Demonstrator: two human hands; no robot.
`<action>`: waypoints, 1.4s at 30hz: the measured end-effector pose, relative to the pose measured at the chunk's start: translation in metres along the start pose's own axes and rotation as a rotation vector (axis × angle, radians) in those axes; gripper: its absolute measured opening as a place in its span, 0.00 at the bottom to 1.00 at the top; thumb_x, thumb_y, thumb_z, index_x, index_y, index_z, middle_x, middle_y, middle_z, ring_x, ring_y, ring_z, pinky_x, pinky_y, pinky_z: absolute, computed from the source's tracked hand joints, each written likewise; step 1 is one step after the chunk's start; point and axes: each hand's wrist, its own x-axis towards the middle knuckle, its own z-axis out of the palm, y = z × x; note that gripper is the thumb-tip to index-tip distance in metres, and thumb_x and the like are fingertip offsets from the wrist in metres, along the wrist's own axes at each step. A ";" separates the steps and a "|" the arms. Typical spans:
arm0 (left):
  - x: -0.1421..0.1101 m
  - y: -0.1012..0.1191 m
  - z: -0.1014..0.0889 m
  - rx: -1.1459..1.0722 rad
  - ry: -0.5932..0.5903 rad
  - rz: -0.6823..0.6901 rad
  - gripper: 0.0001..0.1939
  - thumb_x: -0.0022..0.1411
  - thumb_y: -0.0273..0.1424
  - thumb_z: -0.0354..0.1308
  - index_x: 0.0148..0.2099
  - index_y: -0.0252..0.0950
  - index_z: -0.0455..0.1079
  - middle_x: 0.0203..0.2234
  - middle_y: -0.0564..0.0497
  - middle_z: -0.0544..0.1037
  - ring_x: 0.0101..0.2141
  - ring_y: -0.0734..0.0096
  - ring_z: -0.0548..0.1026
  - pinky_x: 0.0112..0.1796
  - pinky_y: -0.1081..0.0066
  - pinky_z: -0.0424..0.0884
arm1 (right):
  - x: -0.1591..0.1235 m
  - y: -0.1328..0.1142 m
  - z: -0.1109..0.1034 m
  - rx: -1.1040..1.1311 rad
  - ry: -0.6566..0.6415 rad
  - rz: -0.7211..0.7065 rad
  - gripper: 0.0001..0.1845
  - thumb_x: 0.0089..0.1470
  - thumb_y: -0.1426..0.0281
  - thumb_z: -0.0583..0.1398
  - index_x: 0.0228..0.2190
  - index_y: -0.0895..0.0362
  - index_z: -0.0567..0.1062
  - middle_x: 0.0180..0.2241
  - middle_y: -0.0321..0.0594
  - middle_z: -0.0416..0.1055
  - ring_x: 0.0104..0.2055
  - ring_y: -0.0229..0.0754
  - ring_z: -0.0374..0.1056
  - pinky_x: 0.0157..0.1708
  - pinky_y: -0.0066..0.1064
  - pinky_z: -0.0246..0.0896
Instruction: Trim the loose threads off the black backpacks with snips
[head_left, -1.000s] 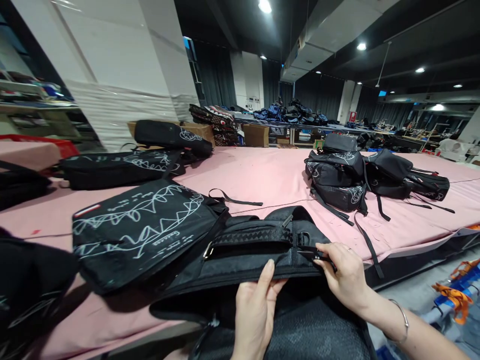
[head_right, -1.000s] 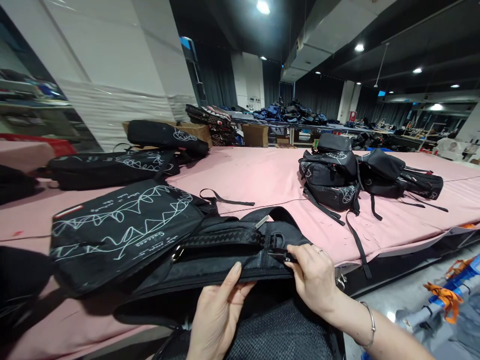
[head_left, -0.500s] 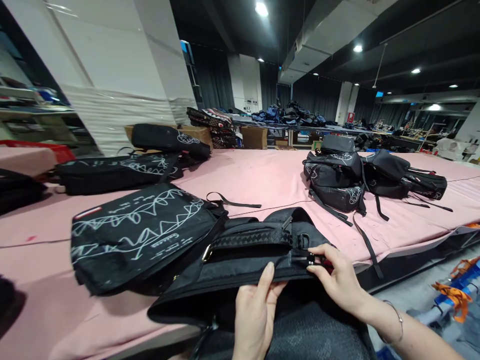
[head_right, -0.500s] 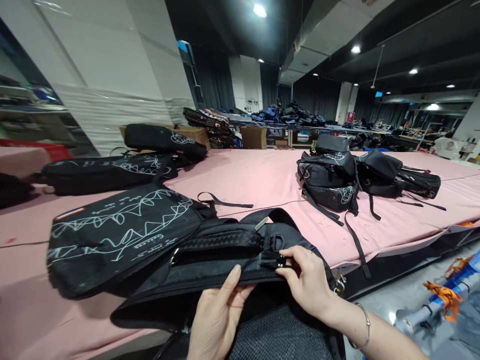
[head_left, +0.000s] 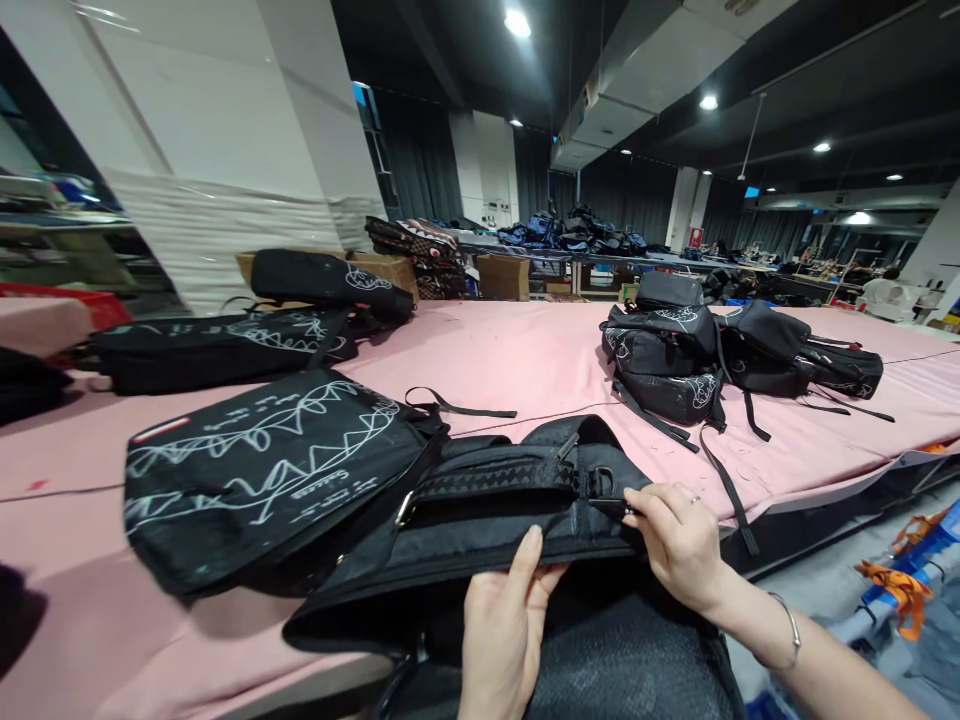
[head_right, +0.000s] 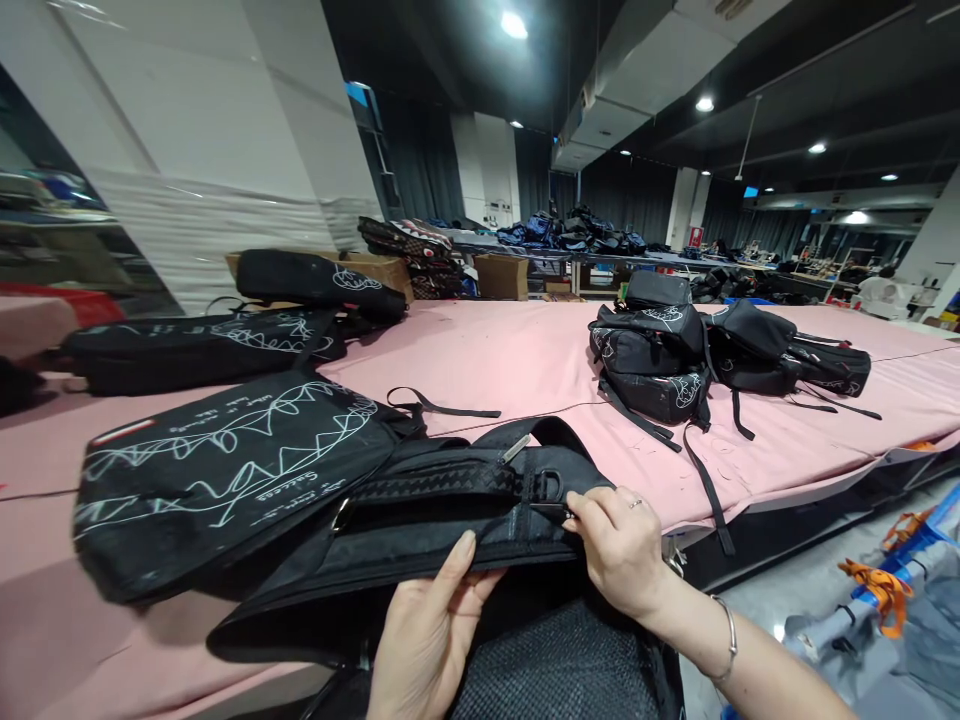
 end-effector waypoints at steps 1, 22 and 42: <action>0.000 0.000 0.000 0.003 -0.005 -0.001 0.17 0.39 0.35 0.68 0.31 0.29 0.74 0.30 0.46 0.77 0.34 0.62 0.75 0.37 0.63 0.74 | -0.001 -0.001 0.001 -0.038 0.006 -0.015 0.11 0.55 0.75 0.54 0.41 0.60 0.70 0.32 0.44 0.70 0.34 0.40 0.64 0.33 0.31 0.60; -0.003 -0.003 -0.001 0.012 -0.017 0.003 0.17 0.42 0.35 0.67 0.33 0.28 0.74 0.31 0.45 0.77 0.35 0.62 0.75 0.38 0.64 0.74 | 0.006 -0.008 -0.008 0.055 -0.127 0.083 0.09 0.57 0.74 0.53 0.40 0.59 0.69 0.33 0.42 0.68 0.35 0.40 0.63 0.34 0.31 0.59; 0.001 -0.006 -0.002 0.004 -0.001 -0.009 0.17 0.42 0.35 0.67 0.33 0.27 0.73 0.31 0.44 0.77 0.35 0.64 0.75 0.39 0.62 0.73 | 0.003 0.000 -0.011 0.257 -0.175 0.208 0.06 0.55 0.72 0.54 0.36 0.58 0.69 0.33 0.41 0.69 0.36 0.39 0.65 0.35 0.30 0.60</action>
